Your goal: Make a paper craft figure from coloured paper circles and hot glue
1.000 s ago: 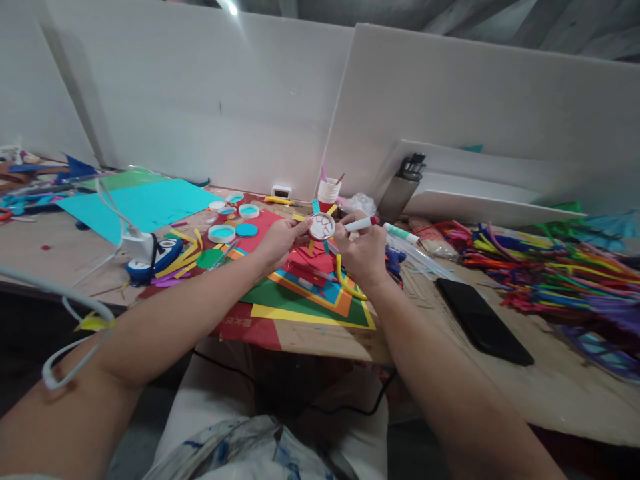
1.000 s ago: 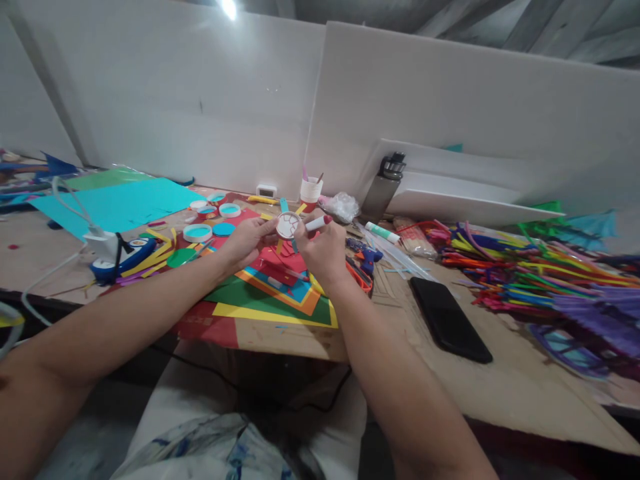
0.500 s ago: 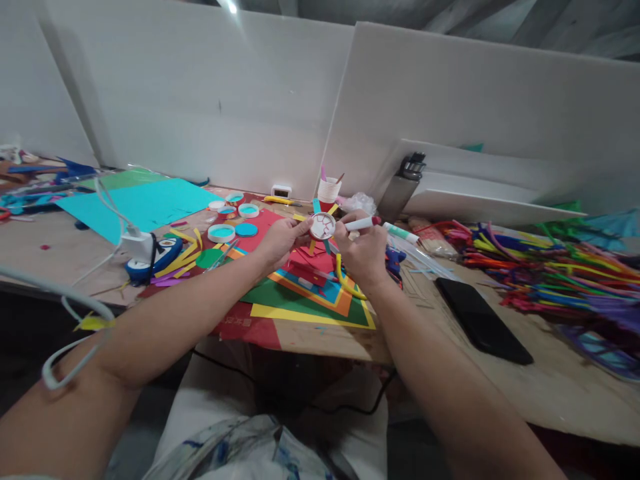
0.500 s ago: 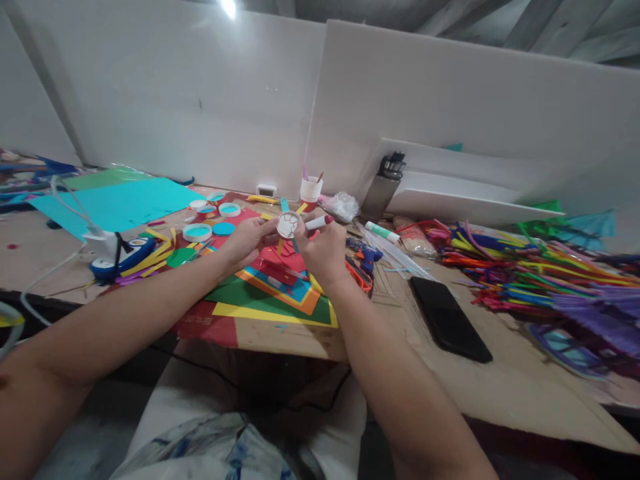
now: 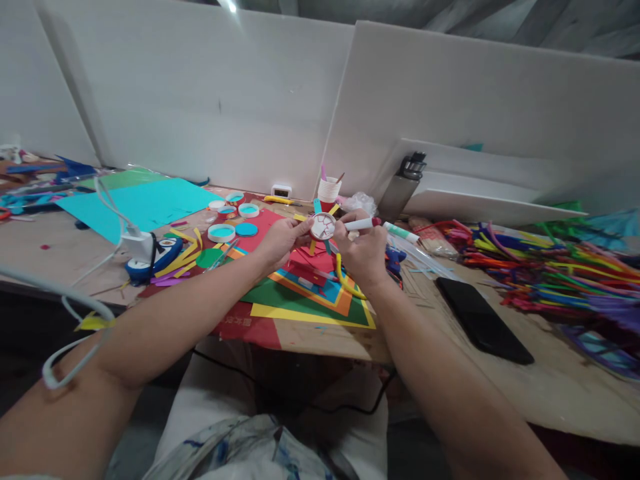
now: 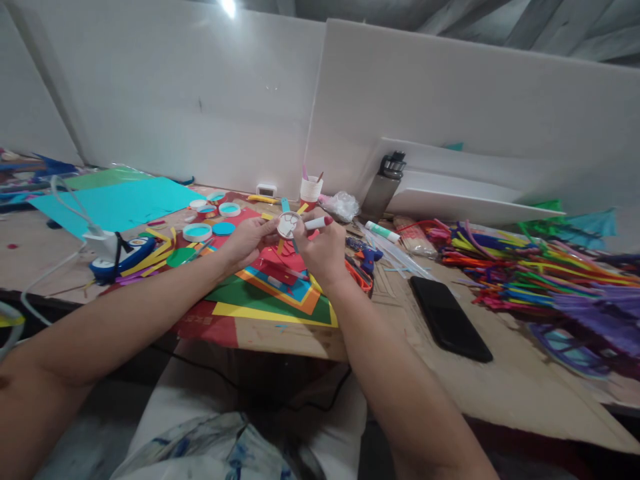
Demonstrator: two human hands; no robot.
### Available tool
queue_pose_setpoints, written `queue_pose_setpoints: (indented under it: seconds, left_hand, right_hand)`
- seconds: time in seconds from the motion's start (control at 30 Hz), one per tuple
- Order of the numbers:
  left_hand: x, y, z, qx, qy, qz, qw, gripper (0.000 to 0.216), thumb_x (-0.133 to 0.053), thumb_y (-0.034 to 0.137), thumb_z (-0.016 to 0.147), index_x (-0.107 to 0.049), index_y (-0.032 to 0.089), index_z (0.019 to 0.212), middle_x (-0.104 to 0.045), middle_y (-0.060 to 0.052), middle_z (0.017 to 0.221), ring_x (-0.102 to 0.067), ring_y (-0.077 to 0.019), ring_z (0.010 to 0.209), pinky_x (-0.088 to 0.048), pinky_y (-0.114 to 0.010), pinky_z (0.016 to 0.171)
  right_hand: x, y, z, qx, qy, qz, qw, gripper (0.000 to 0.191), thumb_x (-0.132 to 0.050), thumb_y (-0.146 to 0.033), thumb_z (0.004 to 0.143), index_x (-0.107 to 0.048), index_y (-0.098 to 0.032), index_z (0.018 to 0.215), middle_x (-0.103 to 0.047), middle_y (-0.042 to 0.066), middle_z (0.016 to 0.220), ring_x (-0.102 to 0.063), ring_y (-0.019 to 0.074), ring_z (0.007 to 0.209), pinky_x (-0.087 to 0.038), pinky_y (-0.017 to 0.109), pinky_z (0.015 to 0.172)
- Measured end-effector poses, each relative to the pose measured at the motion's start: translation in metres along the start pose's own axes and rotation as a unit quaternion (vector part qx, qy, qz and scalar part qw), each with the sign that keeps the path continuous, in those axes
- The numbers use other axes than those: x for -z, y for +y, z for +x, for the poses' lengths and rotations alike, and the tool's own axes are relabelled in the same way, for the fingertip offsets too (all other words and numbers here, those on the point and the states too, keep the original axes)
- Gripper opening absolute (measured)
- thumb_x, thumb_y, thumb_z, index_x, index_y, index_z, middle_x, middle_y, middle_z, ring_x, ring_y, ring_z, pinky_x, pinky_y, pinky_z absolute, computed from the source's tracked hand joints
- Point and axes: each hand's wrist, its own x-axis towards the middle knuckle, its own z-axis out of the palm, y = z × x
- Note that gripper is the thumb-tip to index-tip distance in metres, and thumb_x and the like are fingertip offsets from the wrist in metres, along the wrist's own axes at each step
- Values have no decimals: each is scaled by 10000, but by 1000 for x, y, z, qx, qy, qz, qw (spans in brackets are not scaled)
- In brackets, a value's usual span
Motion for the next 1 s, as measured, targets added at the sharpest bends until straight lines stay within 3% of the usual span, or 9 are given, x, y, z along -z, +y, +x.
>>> queue_pose_setpoints:
  seconds: [1.0]
  left_hand:
    - [1,-2,1,-1,2,-9,1000,366,-782,410,677,-682,79,797,-682,-67,742,-598,-98,634,-466,-236,644]
  right_hand:
    - [-5,-3,-3,12,-23,20,999,137,-552,-259,802,-529,-206,679,-564,-19,611,-532,128,565,-426,268,602]
